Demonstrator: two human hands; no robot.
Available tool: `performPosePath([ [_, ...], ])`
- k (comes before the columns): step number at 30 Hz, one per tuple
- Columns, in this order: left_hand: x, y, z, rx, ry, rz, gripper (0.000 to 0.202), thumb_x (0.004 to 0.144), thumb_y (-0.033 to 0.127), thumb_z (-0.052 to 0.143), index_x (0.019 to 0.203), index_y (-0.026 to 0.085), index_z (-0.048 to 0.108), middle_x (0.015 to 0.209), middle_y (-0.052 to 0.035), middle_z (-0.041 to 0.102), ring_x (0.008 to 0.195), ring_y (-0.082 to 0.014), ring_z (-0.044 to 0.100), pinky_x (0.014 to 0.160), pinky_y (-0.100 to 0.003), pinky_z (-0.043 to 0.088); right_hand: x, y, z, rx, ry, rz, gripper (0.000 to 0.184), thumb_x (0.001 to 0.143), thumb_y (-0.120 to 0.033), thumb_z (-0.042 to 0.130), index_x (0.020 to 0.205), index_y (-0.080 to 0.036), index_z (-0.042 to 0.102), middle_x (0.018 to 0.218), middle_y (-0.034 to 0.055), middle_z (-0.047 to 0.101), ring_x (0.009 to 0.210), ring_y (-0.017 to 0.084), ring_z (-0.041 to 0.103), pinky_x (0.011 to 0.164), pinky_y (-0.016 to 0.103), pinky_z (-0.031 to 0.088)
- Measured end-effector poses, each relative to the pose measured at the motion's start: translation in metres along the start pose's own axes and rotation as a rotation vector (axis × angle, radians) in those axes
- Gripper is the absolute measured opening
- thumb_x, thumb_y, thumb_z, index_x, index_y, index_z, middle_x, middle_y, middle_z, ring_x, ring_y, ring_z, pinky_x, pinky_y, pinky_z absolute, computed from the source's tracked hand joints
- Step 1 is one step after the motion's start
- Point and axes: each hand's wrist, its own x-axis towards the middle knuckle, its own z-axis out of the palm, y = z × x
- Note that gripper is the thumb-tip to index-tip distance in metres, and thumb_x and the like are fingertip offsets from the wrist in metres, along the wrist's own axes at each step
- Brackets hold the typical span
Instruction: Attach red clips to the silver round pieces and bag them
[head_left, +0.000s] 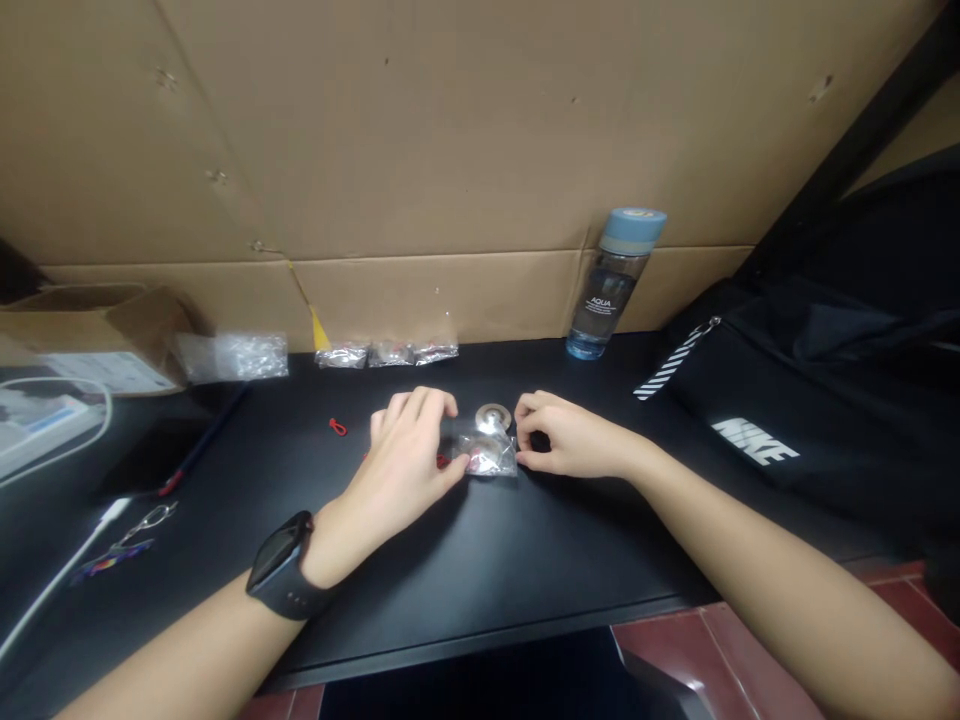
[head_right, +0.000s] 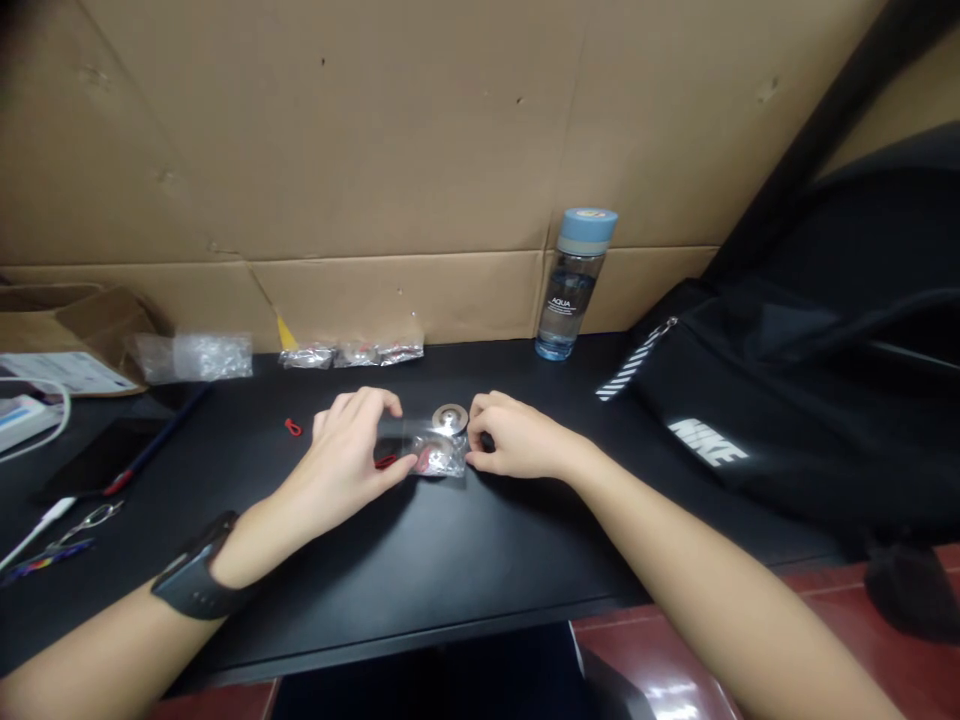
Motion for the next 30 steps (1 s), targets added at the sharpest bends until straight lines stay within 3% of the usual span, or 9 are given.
performPosePath([
  [5, 0.0, 0.003, 0.001, 0.01, -0.099, 0.255, 0.022, 0.095, 0.017, 0.065, 0.113, 0.031, 0.066, 0.127, 0.0003, 0.069, 0.122, -0.0268, 0.052, 0.09, -0.043, 0.032, -0.003, -0.003, -0.009, -0.018, 0.108, -0.032, 0.007, 0.086, -0.015, 0.071, 0.09, -0.02, 0.07, 0.102, 0.0048, 0.066, 0.097, 0.022, 0.062, 0.089, 0.034, 0.049],
  [8, -0.002, 0.005, 0.007, 0.04, -0.077, 0.252, 0.029, 0.099, 0.017, 0.059, 0.122, 0.034, 0.068, 0.141, -0.0008, 0.064, 0.125, -0.0291, 0.05, 0.089, -0.044, 0.033, -0.004, -0.008, -0.013, 0.052, 0.18, -0.134, 0.019, 0.089, -0.009, 0.063, 0.103, -0.02, 0.071, 0.104, 0.0051, 0.066, 0.097, 0.019, 0.064, 0.091, 0.032, 0.05],
  [12, -0.004, 0.003, 0.013, 0.074, -0.112, 0.255, 0.034, 0.104, 0.021, 0.051, 0.132, 0.035, 0.065, 0.15, -0.0025, 0.058, 0.128, -0.0324, 0.046, 0.091, -0.047, 0.035, -0.004, -0.019, -0.012, 0.09, 0.091, -0.266, 0.024, 0.094, -0.015, 0.065, 0.113, -0.023, 0.076, 0.116, 0.0059, 0.069, 0.109, 0.02, 0.064, 0.099, 0.033, 0.049],
  [16, -0.005, -0.001, 0.012, 0.047, -0.168, 0.276, 0.034, 0.107, 0.028, 0.047, 0.137, 0.032, 0.062, 0.143, -0.0042, 0.063, 0.13, -0.032, 0.044, 0.094, -0.048, 0.035, -0.004, -0.022, -0.009, 0.013, -0.032, -0.239, 0.026, 0.095, -0.02, 0.067, 0.119, -0.026, 0.076, 0.122, 0.0043, 0.073, 0.113, 0.023, 0.063, 0.101, 0.036, 0.048],
  [20, -0.005, 0.001, 0.009, -0.011, -0.227, 0.289, 0.045, 0.099, 0.04, 0.063, 0.142, 0.029, 0.055, 0.14, -0.007, 0.065, 0.129, -0.034, 0.045, 0.097, -0.05, 0.033, -0.003, -0.021, -0.007, -0.052, -0.071, -0.154, 0.034, 0.091, -0.038, 0.076, 0.121, -0.025, 0.074, 0.108, 0.0043, 0.077, 0.1, 0.025, 0.065, 0.09, 0.036, 0.05],
  [22, -0.005, 0.003, 0.008, -0.024, -0.232, 0.283, 0.046, 0.097, 0.036, 0.066, 0.141, 0.028, 0.056, 0.136, -0.0071, 0.067, 0.128, -0.0338, 0.047, 0.096, -0.05, 0.033, -0.002, -0.023, -0.005, -0.079, -0.051, -0.114, 0.039, 0.086, -0.043, 0.081, 0.12, -0.025, 0.073, 0.102, 0.0039, 0.076, 0.094, 0.024, 0.065, 0.085, 0.035, 0.049],
  [26, -0.004, 0.006, 0.007, -0.019, -0.189, 0.251, 0.026, 0.097, 0.02, 0.059, 0.122, 0.026, 0.064, 0.121, -0.0063, 0.074, 0.125, -0.0309, 0.052, 0.092, -0.047, 0.032, 0.001, -0.031, 0.003, -0.181, 0.032, -0.086, 0.025, 0.086, -0.034, 0.08, 0.107, -0.022, 0.072, 0.094, 0.0037, 0.073, 0.086, 0.022, 0.065, 0.077, 0.032, 0.045],
  [30, -0.001, 0.006, 0.008, -0.018, -0.124, 0.248, 0.019, 0.1, 0.02, 0.058, 0.116, 0.026, 0.067, 0.113, -0.0036, 0.077, 0.122, -0.0276, 0.056, 0.091, -0.045, 0.03, 0.0, -0.035, 0.009, -0.265, 0.089, -0.101, 0.019, 0.089, -0.022, 0.075, 0.107, -0.021, 0.071, 0.095, 0.005, 0.073, 0.083, 0.02, 0.066, 0.077, 0.031, 0.042],
])
